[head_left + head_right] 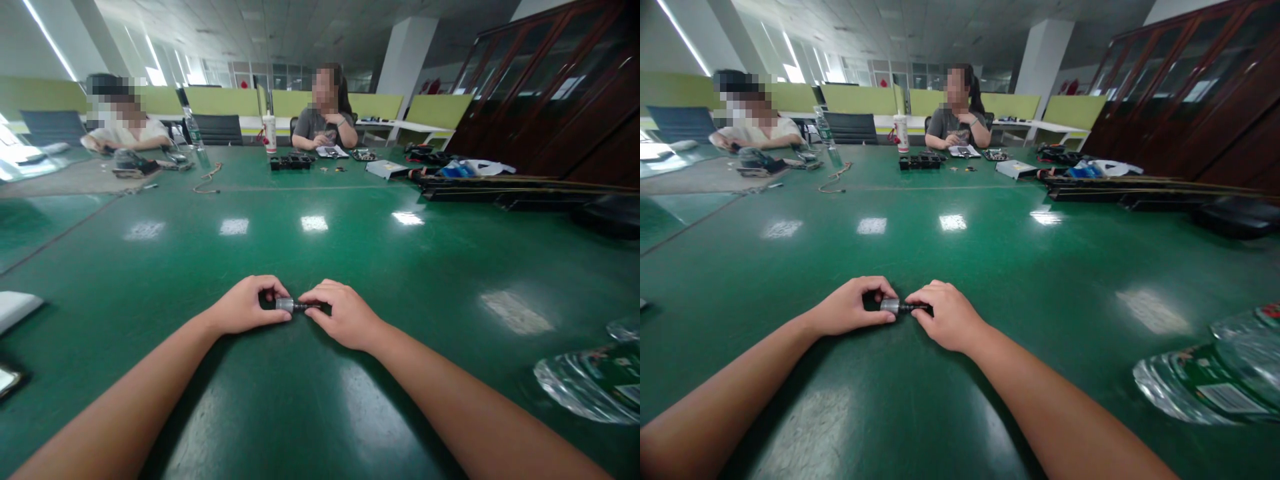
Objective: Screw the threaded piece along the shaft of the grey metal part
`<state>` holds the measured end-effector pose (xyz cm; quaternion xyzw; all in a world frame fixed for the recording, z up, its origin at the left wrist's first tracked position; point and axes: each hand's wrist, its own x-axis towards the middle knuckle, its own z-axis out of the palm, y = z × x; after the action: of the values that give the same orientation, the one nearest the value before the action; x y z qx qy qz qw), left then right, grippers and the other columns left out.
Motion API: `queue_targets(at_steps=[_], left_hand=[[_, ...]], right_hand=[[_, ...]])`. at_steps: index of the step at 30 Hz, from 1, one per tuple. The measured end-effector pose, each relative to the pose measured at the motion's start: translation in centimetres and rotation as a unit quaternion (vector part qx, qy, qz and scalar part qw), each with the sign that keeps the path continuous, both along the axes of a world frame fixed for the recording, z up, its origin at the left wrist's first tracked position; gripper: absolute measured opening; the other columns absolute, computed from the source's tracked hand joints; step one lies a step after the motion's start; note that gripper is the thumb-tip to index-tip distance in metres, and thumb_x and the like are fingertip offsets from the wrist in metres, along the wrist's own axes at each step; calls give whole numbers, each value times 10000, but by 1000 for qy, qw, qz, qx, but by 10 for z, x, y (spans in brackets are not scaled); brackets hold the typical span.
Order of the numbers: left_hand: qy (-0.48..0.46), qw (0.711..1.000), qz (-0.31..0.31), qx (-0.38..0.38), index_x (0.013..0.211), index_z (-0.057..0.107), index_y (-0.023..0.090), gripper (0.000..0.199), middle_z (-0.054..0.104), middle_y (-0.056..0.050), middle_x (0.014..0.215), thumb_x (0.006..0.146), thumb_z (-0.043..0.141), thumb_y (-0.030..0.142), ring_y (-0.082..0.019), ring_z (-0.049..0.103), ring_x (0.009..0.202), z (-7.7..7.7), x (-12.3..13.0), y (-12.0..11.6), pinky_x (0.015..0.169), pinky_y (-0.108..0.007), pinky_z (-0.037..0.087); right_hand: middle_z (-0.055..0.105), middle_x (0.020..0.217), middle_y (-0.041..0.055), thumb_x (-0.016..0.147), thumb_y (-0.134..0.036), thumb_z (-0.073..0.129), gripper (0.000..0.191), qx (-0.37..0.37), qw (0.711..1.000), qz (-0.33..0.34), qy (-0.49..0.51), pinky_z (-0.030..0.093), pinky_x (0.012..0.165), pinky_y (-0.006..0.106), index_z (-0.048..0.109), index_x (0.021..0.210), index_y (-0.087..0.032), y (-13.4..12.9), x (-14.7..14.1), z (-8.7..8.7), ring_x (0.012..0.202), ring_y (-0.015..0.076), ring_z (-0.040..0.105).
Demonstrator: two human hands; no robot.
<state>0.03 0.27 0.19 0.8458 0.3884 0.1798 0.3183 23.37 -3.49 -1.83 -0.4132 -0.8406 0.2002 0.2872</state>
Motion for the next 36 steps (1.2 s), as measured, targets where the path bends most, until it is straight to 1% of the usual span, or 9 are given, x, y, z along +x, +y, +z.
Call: queue_targets(at_steps=[6, 10, 21, 36], left_hand=[[8, 1000, -5, 21, 914, 692, 179, 269, 672, -9, 820, 763, 748, 395, -163, 598, 749, -2, -2, 0, 685, -258, 437], [15, 999, -9, 32, 923, 681, 185, 263, 672, -9, 819, 795, 720, 411, -163, 600, 743, -2, -3, -1, 677, -256, 432], [16, 1000, -5, 25, 921, 680, 182, 275, 667, -9, 812, 795, 723, 423, -166, 603, 741, -3, -2, 0, 674, -256, 428], [18, 1000, -4, 24, 896, 676, 181, 275, 668, -11, 802, 801, 714, 436, -164, 600, 737, -1, -1, 0, 672, -256, 427]], right_hand=[[718, 985, 56, 860, -169, 672, 211, -2, 1000, 11, -27, 446, 865, 361, 715, 1065, -194, 0, -3, 2, 936, 197, 593], [713, 967, 50, 869, -194, 677, 177, -10, 999, 7, -31, 441, 855, 353, 720, 1040, -200, 0, -4, 4, 921, 192, 590], [697, 894, 36, 842, -163, 692, 133, -14, 1000, -4, -20, 434, 795, 321, 722, 967, -197, 0, -3, 4, 857, 178, 574], [694, 893, 38, 843, -142, 675, 132, -9, 1000, -7, -14, 443, 799, 323, 719, 957, -193, 1, -1, 5, 861, 181, 576]])
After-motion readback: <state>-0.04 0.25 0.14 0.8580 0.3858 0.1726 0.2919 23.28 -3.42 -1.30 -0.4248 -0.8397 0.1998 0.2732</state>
